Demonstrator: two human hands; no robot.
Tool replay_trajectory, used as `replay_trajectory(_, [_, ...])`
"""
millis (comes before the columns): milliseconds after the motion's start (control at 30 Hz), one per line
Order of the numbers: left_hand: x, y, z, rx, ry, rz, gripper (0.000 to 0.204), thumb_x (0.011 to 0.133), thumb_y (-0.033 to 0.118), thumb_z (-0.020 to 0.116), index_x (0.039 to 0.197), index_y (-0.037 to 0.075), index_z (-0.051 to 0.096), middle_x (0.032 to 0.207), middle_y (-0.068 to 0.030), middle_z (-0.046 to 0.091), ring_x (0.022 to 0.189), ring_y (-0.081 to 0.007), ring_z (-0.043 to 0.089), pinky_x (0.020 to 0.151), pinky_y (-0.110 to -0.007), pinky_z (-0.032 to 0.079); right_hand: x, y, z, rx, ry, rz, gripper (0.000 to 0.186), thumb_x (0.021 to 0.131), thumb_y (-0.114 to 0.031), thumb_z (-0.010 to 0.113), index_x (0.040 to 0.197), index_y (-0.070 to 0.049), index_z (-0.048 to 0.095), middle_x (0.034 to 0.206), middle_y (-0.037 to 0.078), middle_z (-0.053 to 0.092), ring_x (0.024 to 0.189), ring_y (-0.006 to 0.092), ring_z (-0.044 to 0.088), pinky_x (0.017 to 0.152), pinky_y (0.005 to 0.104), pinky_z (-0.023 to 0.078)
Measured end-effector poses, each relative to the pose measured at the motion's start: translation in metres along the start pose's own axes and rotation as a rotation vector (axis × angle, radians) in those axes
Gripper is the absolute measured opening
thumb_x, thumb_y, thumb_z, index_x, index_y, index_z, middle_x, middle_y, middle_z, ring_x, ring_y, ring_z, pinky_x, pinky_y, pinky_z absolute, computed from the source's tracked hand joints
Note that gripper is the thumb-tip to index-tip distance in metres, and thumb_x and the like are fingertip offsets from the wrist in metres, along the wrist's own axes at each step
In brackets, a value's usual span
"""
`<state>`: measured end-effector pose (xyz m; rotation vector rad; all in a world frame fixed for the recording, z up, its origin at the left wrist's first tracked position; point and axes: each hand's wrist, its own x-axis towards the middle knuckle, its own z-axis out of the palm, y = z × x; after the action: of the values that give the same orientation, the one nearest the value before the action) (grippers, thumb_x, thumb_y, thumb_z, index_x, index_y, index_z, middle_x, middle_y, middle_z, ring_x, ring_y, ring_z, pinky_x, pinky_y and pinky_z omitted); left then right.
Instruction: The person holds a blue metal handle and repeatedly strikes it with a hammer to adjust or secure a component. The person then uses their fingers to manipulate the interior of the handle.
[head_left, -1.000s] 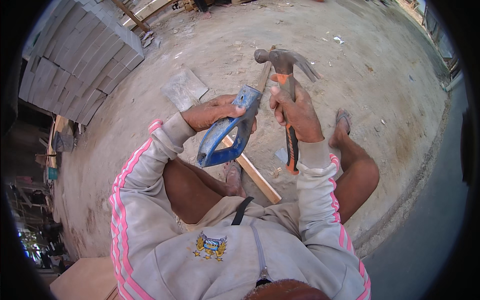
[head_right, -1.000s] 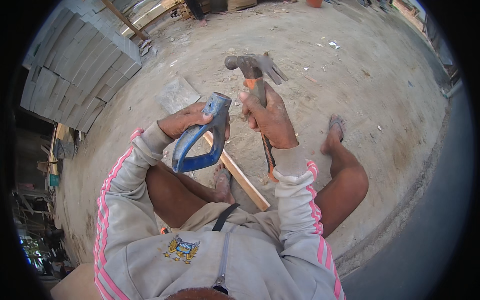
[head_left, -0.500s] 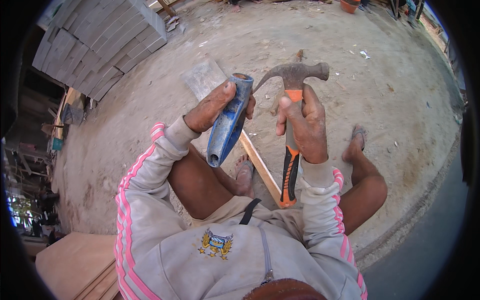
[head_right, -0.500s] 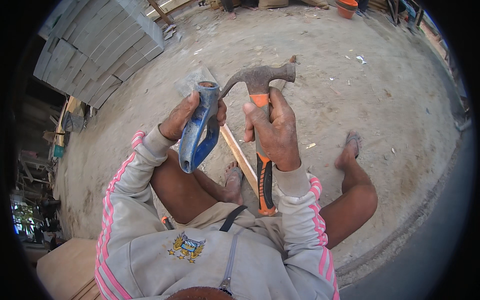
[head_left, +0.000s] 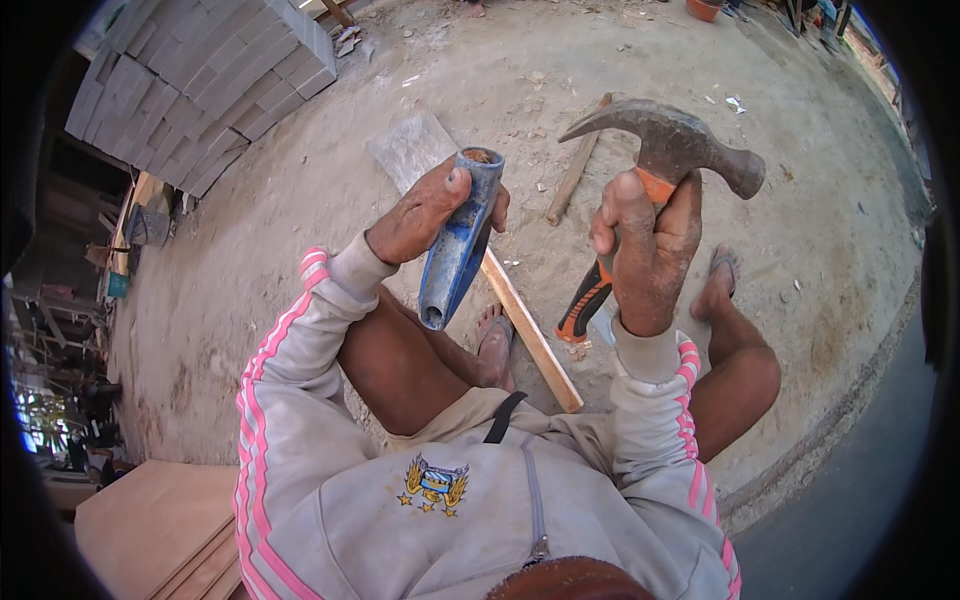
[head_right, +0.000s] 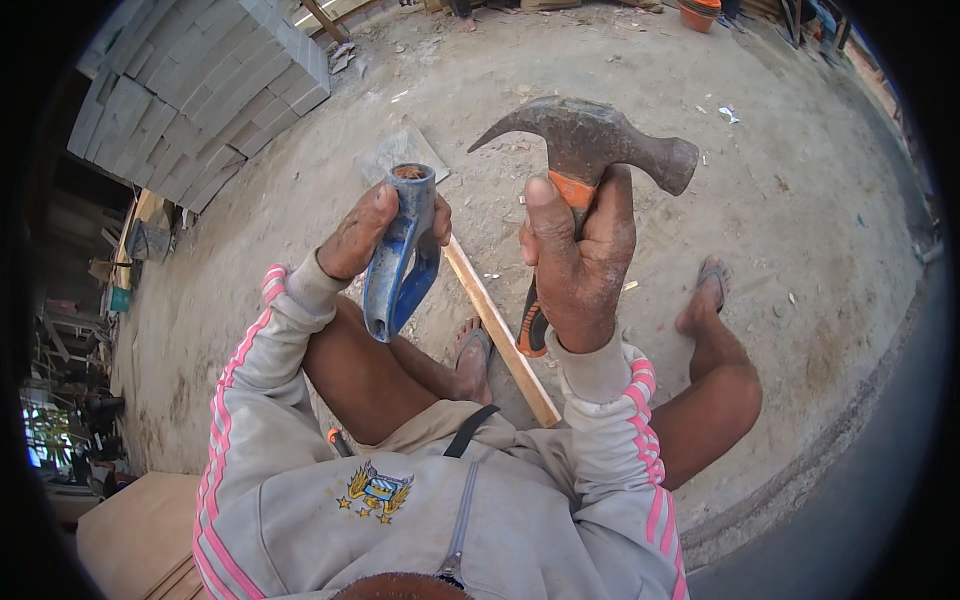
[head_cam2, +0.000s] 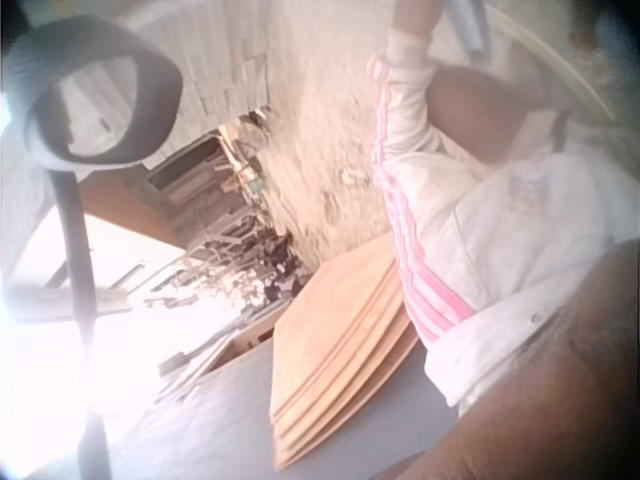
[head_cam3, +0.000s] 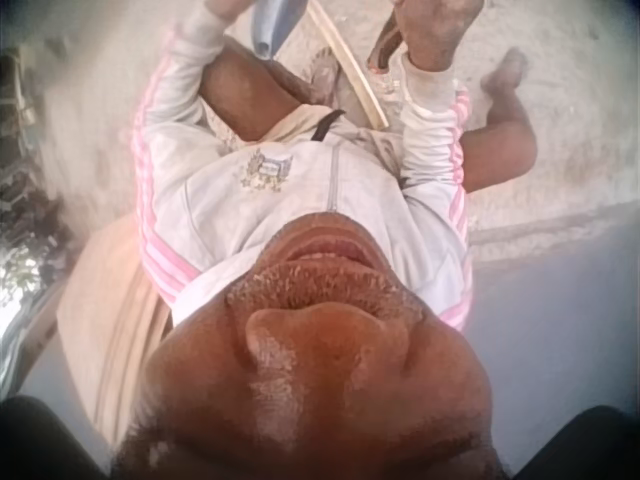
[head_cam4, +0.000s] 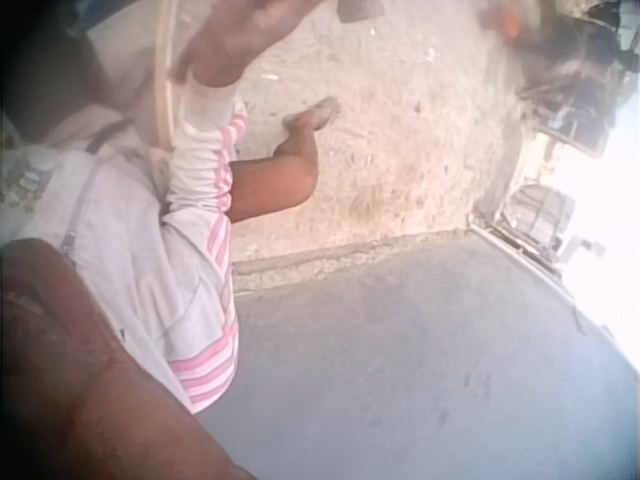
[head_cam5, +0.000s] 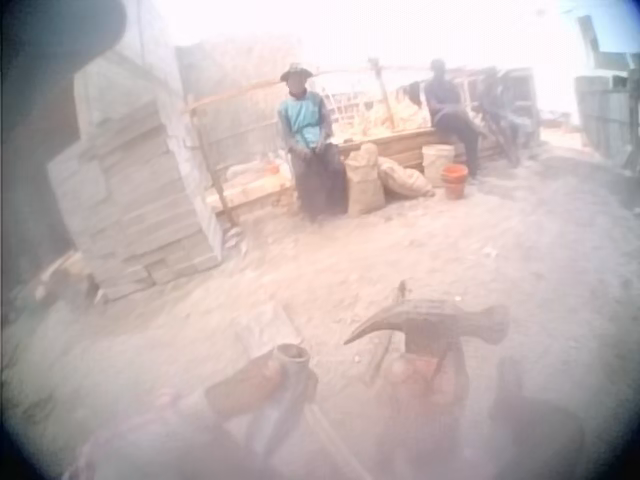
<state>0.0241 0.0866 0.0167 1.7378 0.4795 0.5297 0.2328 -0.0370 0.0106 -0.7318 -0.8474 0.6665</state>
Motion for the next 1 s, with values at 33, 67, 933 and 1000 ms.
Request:
replay_trajectory(33, [0.000, -0.001, -0.001, 0.015, -0.027, 0.006, 0.074, 0.102, 0.072, 0.033, 0.123, 0.003, 0.049, 0.097, -0.0092, 0.065, 0.087, -0.0154, 0.064, 0.075, -0.030, 0.053, 0.000, 0.000, 0.000, -0.039, -0.021, -0.011, 0.022, 0.102, -0.017, 0.065, 0.114, -0.003, 0.052, 0.084, 0.001, 0.054, 0.060, 0.0038, 0.049, 0.052, 0.0207, 0.043])
replay_trajectory(67, [-0.002, -0.003, -0.003, 0.031, -0.054, 0.012, 0.074, 0.102, 0.072, 0.033, 0.123, 0.003, 0.049, 0.097, -0.0091, 0.065, 0.088, -0.0152, 0.064, 0.075, -0.030, 0.053, -0.001, 0.009, -0.001, -0.157, -0.095, 0.038, 0.023, 0.103, -0.017, 0.065, 0.115, -0.003, 0.052, 0.084, 0.001, 0.054, 0.059, 0.0038, 0.049, 0.051, 0.0206, 0.043])
replay_trajectory(933, [-0.007, 0.002, -0.008, 0.827, -0.013, 0.324, 0.057, 0.087, 0.049, 0.076, 0.121, 0.006, 0.060, 0.106, -0.0159, 0.065, 0.098, -0.0376, 0.063, 0.086, -0.047, 0.051, -0.030, 0.005, 0.008, -0.622, -0.255, -0.242, 0.027, 0.096, -0.005, 0.069, 0.122, -0.001, 0.061, 0.092, 0.018, 0.072, 0.076, 0.0306, 0.073, 0.065, 0.0379, 0.055])
replay_trajectory(1000, [-0.007, 0.004, -0.008, 0.895, 0.031, 0.330, 0.058, 0.087, 0.050, 0.076, 0.122, 0.006, 0.060, 0.107, -0.0154, 0.066, 0.099, -0.0373, 0.064, 0.087, -0.048, 0.050, -0.035, 0.006, 0.012, -0.606, -0.238, -0.189, 0.029, 0.097, -0.008, 0.070, 0.123, 0.000, 0.059, 0.095, 0.016, 0.071, 0.077, 0.0239, 0.069, 0.067, 0.0351, 0.053])
